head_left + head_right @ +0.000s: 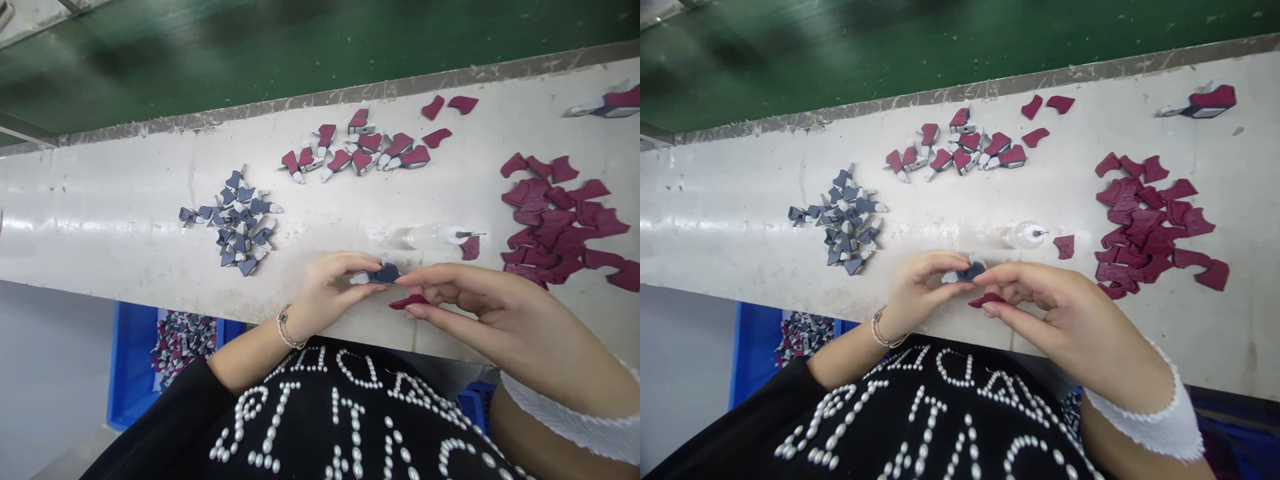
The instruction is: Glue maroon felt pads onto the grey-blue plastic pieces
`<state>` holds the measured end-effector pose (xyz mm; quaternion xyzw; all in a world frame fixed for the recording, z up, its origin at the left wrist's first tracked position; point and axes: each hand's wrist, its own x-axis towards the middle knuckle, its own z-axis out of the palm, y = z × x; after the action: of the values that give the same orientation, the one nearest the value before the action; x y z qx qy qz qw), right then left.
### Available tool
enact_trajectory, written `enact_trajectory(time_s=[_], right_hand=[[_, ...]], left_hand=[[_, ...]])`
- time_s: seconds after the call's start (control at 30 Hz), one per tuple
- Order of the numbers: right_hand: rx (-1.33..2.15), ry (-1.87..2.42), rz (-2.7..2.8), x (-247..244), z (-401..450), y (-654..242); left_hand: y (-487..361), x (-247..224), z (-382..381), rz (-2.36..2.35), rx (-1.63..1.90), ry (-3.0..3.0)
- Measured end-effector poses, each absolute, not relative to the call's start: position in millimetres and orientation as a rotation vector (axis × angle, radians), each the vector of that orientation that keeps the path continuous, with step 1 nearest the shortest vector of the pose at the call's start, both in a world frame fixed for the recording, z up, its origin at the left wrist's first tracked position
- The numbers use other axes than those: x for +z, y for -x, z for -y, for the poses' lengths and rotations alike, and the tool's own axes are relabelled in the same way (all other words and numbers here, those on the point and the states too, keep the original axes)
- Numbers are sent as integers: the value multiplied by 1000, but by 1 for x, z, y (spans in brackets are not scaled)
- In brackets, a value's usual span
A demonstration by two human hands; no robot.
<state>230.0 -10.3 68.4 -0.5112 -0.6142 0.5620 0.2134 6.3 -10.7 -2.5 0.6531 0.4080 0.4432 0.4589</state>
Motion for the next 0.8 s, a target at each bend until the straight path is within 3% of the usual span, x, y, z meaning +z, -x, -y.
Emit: enact_trajectory(time_s=[0.4, 0.8], right_hand=[[1524, 1477, 1615, 60, 8, -220], [1769, 1458, 1365, 56, 4, -218]], left_hand=[[-8, -3, 12, -1029, 1253, -1871], [-7, -1, 13, -976, 1300, -1945]])
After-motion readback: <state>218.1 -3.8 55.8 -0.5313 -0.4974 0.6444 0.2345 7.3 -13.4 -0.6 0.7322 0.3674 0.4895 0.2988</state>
